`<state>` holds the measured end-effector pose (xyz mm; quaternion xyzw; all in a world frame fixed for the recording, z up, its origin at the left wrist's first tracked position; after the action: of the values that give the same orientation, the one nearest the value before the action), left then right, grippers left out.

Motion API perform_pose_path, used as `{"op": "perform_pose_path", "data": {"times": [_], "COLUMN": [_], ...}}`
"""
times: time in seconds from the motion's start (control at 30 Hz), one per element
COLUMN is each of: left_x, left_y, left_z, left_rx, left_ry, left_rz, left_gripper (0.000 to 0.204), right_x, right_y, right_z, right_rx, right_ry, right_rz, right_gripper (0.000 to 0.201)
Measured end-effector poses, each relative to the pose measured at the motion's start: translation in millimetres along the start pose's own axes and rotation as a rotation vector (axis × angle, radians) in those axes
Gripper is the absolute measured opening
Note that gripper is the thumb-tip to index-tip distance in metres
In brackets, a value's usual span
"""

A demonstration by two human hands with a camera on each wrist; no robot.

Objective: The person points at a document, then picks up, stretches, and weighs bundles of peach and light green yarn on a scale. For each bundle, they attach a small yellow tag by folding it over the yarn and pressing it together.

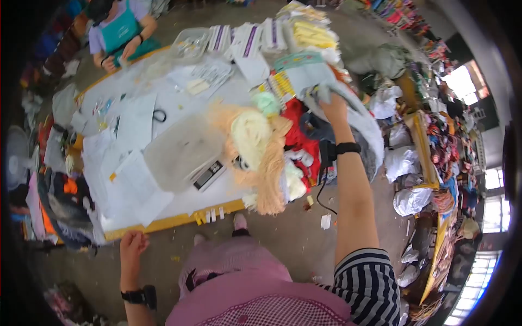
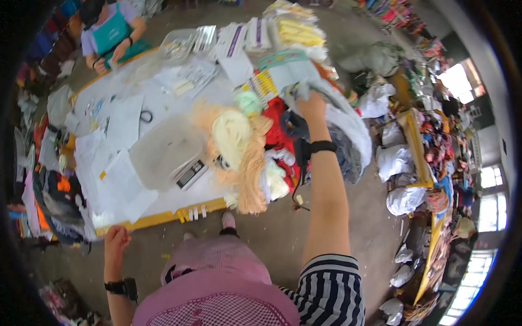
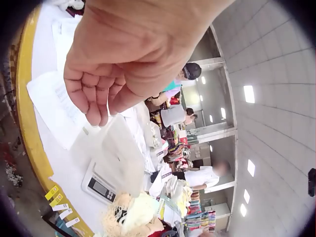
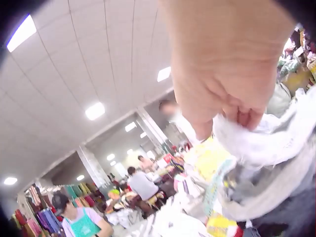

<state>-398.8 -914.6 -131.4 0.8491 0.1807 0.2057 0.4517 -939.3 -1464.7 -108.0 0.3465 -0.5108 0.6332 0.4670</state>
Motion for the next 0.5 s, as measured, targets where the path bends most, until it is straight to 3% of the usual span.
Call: {"op": "perform_pose_path", "data": {"times": [0.07,0.13,0.17,0.2,0.27,0.3,0.33,0.47,0.5], "left_x": [-12,-18,-19,-21,-28,-31,-31,-34,-37], "left_y": [4,1,1,-4,-7,-9,-18,-45,-58], "left_z": [1,-2,-5,-4,-3,-3,-2,5,9], "left_rx": [-0.001,0.040,0.054,0.040,0.002,0.023,0.059,0.111,0.121], "left_ry": [0.015,0.053,0.087,0.070,0.021,0.019,0.011,0.012,-0.017], "left_rz": [-0.057,-0.028,0.004,-0.048,-0.053,-0.054,-0.037,-0.071,-0.087], "left_gripper": [0.011,0.014,0.015,0.019,0.021,0.022,0.021,0.018,0.018], "right_x": [32,-17,-42,-73,-99,-105,-105,-100,-113], "right_y": [-53,-69,-75,-76,-84,-96,-105,-129,-121], "right_z": [-54,-95,-122,-139,-176,-186,-198,-242,-253], "right_rx": [0.199,0.034,-0.092,0.073,0.040,0.041,0.144,0.297,0.260], "right_ry": [0.423,0.000,-0.132,-0.097,-0.105,-0.207,-0.130,-0.118,-0.229], "right_rz": [0.086,0.321,0.293,0.250,0.101,0.073,0.028,-0.112,-0.060], "right_gripper": [0.031,0.031,0.036,0.044,0.053,0.061,0.061,0.059,0.057]}}
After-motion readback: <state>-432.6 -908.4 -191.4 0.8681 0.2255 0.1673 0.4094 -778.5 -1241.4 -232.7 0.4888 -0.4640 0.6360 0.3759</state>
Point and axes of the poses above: each hand's wrist, its own z-axis towards the middle knuckle, its own x-axis out of the back of the hand, y = z × x, the point moved 8 cm from there along z, towards the middle knuckle, and after that the axes turned 5 degrees about -x, right-handed, at the moved point
